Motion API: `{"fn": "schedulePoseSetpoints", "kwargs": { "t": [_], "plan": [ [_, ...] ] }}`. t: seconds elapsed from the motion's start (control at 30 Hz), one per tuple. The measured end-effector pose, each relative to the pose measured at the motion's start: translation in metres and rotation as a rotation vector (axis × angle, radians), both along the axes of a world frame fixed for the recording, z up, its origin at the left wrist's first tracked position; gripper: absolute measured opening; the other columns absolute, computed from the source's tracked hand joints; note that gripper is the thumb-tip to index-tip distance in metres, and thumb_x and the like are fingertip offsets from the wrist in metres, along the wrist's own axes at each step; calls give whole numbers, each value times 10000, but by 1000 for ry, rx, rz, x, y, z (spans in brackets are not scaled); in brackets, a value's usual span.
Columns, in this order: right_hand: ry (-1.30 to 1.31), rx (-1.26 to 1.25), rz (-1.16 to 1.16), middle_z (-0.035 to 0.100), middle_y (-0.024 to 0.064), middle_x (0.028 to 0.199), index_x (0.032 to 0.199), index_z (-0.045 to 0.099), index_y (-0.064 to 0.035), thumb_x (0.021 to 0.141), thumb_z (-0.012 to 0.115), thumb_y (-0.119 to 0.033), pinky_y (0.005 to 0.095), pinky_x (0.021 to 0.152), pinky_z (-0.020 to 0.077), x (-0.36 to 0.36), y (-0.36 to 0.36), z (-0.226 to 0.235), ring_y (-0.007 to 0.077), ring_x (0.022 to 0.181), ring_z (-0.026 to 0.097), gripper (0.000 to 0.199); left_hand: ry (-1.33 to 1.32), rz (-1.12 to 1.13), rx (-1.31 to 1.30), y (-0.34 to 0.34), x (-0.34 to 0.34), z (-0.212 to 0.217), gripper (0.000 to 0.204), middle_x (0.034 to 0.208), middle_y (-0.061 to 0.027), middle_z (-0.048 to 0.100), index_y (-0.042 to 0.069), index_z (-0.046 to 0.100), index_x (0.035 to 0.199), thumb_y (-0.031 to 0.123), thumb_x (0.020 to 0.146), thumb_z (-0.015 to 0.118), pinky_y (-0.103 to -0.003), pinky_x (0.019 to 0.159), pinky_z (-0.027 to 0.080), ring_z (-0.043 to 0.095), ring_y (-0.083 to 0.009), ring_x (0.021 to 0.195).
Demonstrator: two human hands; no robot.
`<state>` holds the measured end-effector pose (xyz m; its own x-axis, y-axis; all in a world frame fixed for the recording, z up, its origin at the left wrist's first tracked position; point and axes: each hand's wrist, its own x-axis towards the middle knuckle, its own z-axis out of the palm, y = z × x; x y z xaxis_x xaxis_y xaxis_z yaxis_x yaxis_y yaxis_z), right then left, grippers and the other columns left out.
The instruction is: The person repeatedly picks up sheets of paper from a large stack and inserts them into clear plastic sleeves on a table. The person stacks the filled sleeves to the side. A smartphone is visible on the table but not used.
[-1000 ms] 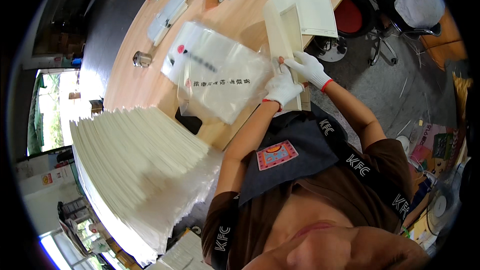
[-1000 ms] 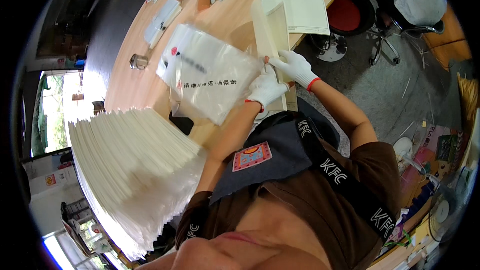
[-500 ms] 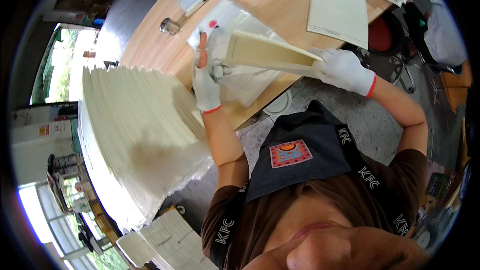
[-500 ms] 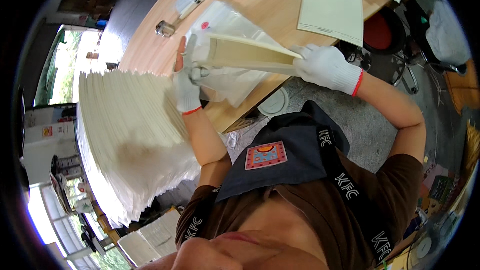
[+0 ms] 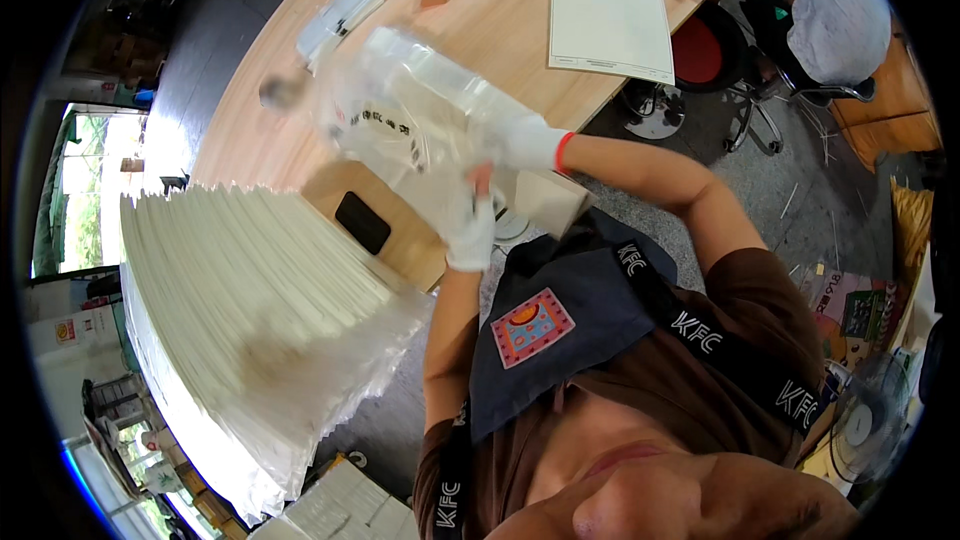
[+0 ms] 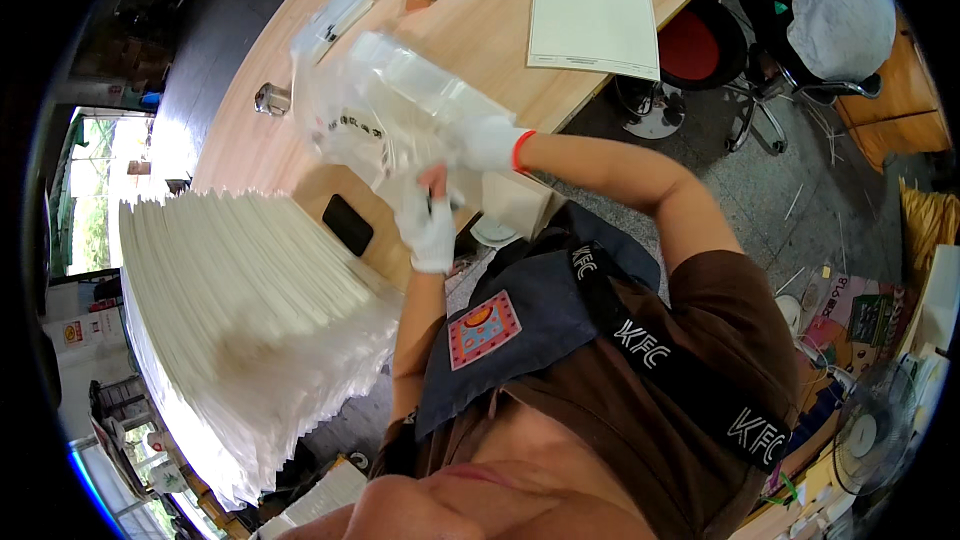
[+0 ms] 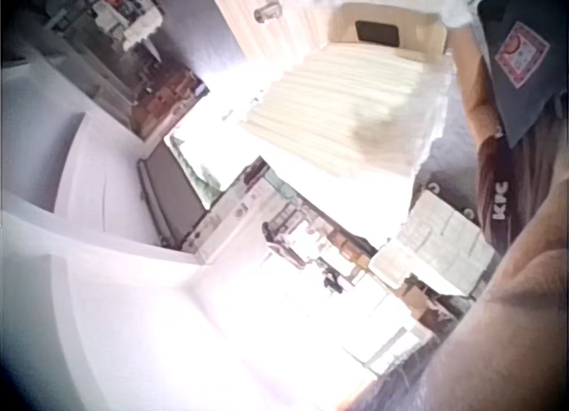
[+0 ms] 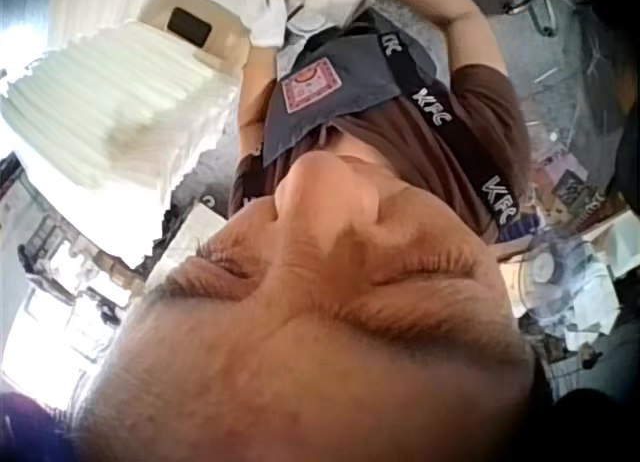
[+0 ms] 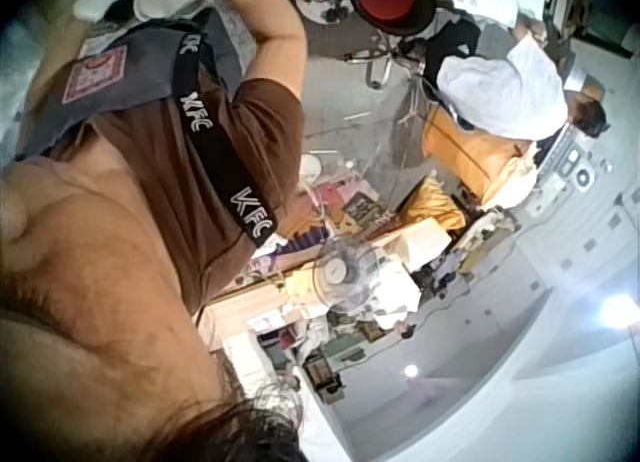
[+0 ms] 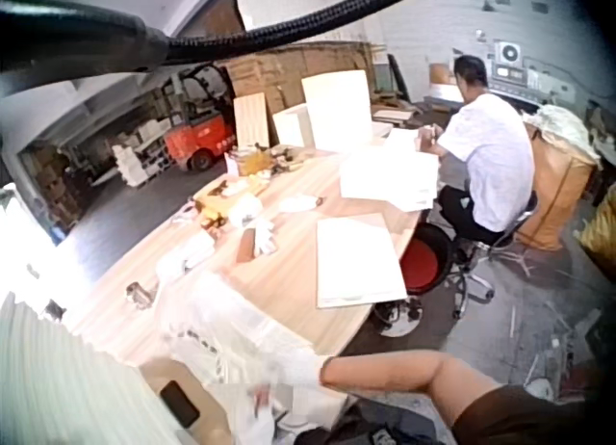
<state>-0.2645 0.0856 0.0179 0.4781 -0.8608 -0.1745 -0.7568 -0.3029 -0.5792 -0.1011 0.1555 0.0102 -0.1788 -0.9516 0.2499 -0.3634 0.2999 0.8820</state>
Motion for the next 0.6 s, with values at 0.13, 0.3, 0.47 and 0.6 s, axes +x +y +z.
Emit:
{"fn": "schedulePoseSetpoints", "kwargs": {
  "t": [0.13, 0.3, 0.47, 0.6],
  "plan": [
    [13, -119, -38, 588, 200, 1096, 1152, 558, -26, 847, 552, -329, 402, 867, 460, 29, -9, -8, 356, 1040, 549, 429, -51, -190, -144, -17, -46, 32, 193, 851, -102, 644, 52, 658, 1010, 42, 825, 605, -284, 542, 463, 565, -165, 567],
    [64, -18, -8, 560, 159, 1163, 1143, 553, -34, 809, 599, -304, 406, 884, 456, 23, 14, -9, 334, 1102, 518, 432, -134, -20, 25, -43, -18, 5, 169, 843, -105, 616, 53, 622, 998, 31, 842, 562, -320, 686, 466, 583, -216, 744],
    [-42, -922, -194, 605, 131, 1061, 1111, 542, -69, 750, 669, -291, 424, 850, 484, -8, 70, -35, 280, 1004, 592, 442, -153, -106, 88, 2, 5, -52, 166, 936, -110, 631, 54, 593, 1007, 75, 847, 553, -336, 793, 473, 596, -290, 889],
    [382, -96, -332, 655, 131, 958, 1124, 527, -32, 837, 568, -239, 449, 667, 516, -29, 41, -63, 307, 870, 653, 356, -579, 58, -438, 36, 26, -80, 199, 865, -114, 611, 58, 604, 889, 136, 735, 702, -312, 709, 460, 588, -232, 807]
  ]
}}
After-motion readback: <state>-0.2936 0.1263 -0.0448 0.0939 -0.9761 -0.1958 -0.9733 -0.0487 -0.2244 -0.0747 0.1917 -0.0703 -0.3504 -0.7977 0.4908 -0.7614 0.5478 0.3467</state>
